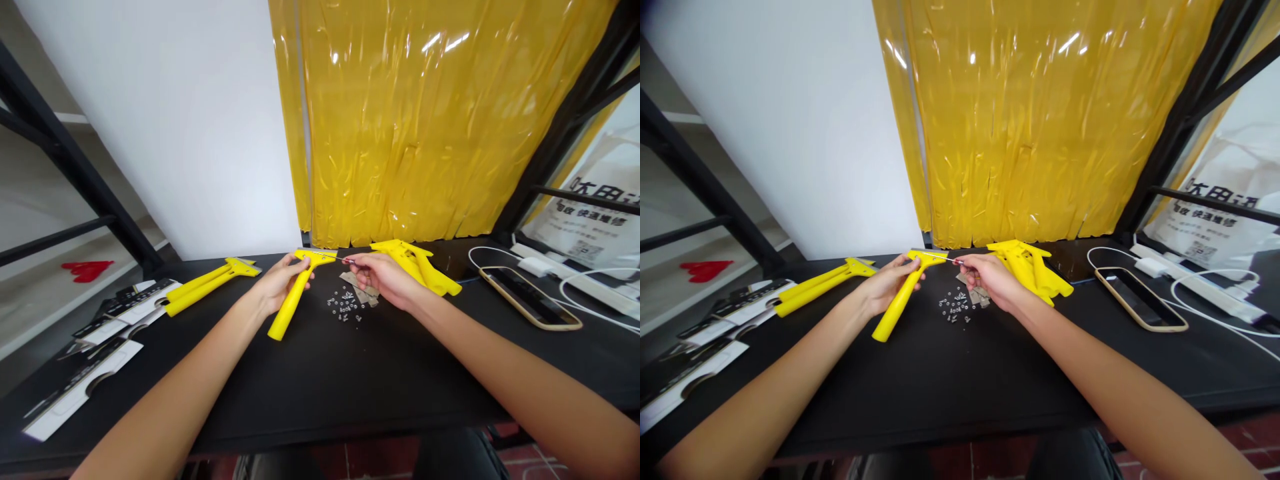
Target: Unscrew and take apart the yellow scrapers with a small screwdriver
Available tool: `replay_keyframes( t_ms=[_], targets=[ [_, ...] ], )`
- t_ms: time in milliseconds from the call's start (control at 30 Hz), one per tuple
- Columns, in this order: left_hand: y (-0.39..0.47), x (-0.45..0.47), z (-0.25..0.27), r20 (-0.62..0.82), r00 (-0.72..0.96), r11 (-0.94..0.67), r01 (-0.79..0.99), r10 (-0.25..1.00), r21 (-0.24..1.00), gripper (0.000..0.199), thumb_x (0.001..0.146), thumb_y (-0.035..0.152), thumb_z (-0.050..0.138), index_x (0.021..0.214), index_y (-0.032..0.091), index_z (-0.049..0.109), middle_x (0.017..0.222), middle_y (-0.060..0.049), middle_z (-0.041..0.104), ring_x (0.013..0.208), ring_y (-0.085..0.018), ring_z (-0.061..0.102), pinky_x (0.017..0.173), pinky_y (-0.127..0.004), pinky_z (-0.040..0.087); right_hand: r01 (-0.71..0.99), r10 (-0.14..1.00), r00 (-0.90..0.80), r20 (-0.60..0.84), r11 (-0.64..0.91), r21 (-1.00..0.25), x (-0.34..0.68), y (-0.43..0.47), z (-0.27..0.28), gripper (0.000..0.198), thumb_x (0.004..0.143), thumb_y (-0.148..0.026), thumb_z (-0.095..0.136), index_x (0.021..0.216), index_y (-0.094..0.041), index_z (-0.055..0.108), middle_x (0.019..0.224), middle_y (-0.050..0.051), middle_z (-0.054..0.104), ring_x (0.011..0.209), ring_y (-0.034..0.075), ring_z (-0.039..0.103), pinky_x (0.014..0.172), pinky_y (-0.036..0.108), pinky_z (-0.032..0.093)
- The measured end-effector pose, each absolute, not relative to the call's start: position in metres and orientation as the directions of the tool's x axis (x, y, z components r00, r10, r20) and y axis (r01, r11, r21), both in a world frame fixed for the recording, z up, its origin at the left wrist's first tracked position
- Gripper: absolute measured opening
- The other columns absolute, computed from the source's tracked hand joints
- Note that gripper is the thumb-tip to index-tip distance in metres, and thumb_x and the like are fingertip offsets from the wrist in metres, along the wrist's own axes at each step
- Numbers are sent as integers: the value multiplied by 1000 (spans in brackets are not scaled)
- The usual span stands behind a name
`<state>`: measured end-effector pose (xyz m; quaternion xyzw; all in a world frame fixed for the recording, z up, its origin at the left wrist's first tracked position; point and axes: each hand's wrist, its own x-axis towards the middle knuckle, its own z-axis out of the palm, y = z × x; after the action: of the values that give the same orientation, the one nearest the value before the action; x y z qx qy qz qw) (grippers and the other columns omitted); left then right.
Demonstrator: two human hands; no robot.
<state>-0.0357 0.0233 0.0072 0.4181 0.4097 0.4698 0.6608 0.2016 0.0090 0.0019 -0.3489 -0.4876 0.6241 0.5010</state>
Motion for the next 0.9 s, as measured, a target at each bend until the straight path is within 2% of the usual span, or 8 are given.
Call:
replay_keyframes(
  t_ms=[100, 200, 367, 533, 800, 900],
  targets=[
    [20, -34, 10, -160, 247, 224, -260, 956, 939, 26, 81, 10, 74, 99, 19, 57, 93, -5, 68, 71, -14, 68, 53, -22, 53, -217, 972, -232, 27, -24, -976, 202, 9, 2, 17, 77, -25, 68, 89, -16, 74, 74, 2, 64, 49, 8, 45, 46, 24, 42],
    [18, -32, 12, -153, 257, 214, -231, 954, 949, 26, 77, 8, 75, 98, 16, 62, 92, -6, 69, 66, -12, 65, 50, -21, 50, -115, 980, -195, 28, 6, -993, 202, 8, 4, 17, 78, -24, 65, 90, -15, 73, 76, 3, 65, 47, 7, 45, 44, 24, 41],
    [21, -35, 13, -108, 197, 145, -185, 974, 972, 16, 74, 15, 79, 81, 11, 66, 67, -4, 62, 55, -11, 57, 47, -21, 45, 59, 977, -154, 149, 159, -985, 204, 8, 5, 19, 85, -27, 56, 91, -15, 71, 64, -3, 53, 43, 7, 42, 39, 23, 34],
    [23, -39, 16, -85, 168, 112, -163, 982, 980, 19, 72, 20, 82, 78, 8, 69, 62, -5, 62, 53, -9, 55, 49, -20, 44, 179, 954, -187, 232, 266, -947, 206, 7, 2, 27, 89, -31, 52, 99, -15, 71, 62, -4, 49, 43, 8, 40, 39, 23, 30],
    [22, -38, 15, -104, 168, 129, -149, 980, 980, 20, 66, 19, 84, 68, 10, 66, 63, -2, 59, 54, -8, 52, 48, -21, 41, 352, 927, -202, 317, 371, -859, 204, 2, 0, 36, 93, -37, 49, 107, -15, 74, 65, -1, 59, 46, 9, 43, 44, 24, 32],
    [20, -37, 15, -97, 149, 112, -100, 984, 989, 21, 66, 19, 83, 65, 12, 63, 58, 1, 54, 49, -8, 48, 46, -22, 38, 449, 884, -223, 411, 467, -761, 201, -3, 1, 34, 95, -36, 48, 106, -17, 74, 73, 2, 67, 58, 13, 55, 55, 26, 41]
  ],
)
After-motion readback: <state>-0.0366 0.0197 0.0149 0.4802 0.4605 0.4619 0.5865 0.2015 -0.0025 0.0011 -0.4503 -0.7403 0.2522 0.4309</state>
